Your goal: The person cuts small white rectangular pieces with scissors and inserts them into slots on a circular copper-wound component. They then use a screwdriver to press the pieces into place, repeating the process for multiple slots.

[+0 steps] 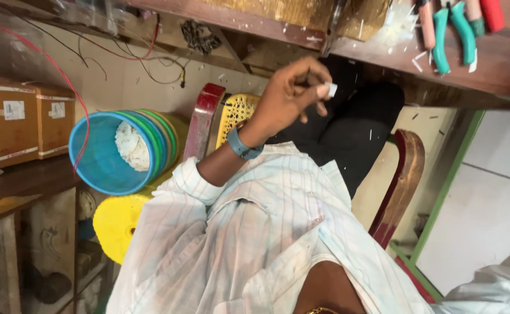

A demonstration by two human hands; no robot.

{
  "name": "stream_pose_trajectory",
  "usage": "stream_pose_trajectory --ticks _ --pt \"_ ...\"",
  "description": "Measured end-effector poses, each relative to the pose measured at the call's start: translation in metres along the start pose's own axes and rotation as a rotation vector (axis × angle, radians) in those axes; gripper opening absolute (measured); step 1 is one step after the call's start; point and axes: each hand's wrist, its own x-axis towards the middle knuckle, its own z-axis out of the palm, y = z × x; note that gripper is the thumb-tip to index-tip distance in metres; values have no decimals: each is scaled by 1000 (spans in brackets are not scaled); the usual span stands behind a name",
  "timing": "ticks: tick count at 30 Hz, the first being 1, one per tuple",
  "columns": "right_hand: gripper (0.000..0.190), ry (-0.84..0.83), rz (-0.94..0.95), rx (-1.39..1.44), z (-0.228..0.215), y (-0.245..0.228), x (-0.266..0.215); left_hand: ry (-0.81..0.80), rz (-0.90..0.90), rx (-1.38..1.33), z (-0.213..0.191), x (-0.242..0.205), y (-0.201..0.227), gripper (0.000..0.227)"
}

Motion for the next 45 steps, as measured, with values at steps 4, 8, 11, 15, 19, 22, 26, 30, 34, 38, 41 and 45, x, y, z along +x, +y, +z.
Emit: stream_pose_trajectory --ticks 4,8,11,15,19,22,26,30,34,38,41,45 --pt "34 118 -20 76 -36 2 21 -24 -13 20 10 -4 6 11" --pt "38 228 -58 574 -44 -35 28 -33 9 -2 22 0 5 9" --pt "30 170 -158 1149 -2 -86 26 -53 7 -40 28 3 -1 10" --pt "13 366 -131 1304 37 -127 24 -66 17 5 33 9 -4 11" --pt "14 381 -76 1280 32 -134 17 -31 37 -4 35 11 -11 12" --pt "13 384 -115 1183 25 -131 15 -26 13 61 38 9 -21 13" --pt "14 517 -383 970 15 -118 19 -36 9 -51 42 7 -27 14" --pt "16 545 -456 862 0 -114 25 -11 55 -111 46 11 -28 14" --pt "15 566 -392 971 -3 -126 28 53 105 -128 47 14 -23 12" --pt "12 529 -248 1187 10 -135 26 109 207 23 47 11 -8 10" --pt "11 388 -93 1446 23 -136 26 154 288 166 53 8 6 7" --pt "12 289 8 1717 39 -142 30 197 374 379 57 4 23 5"
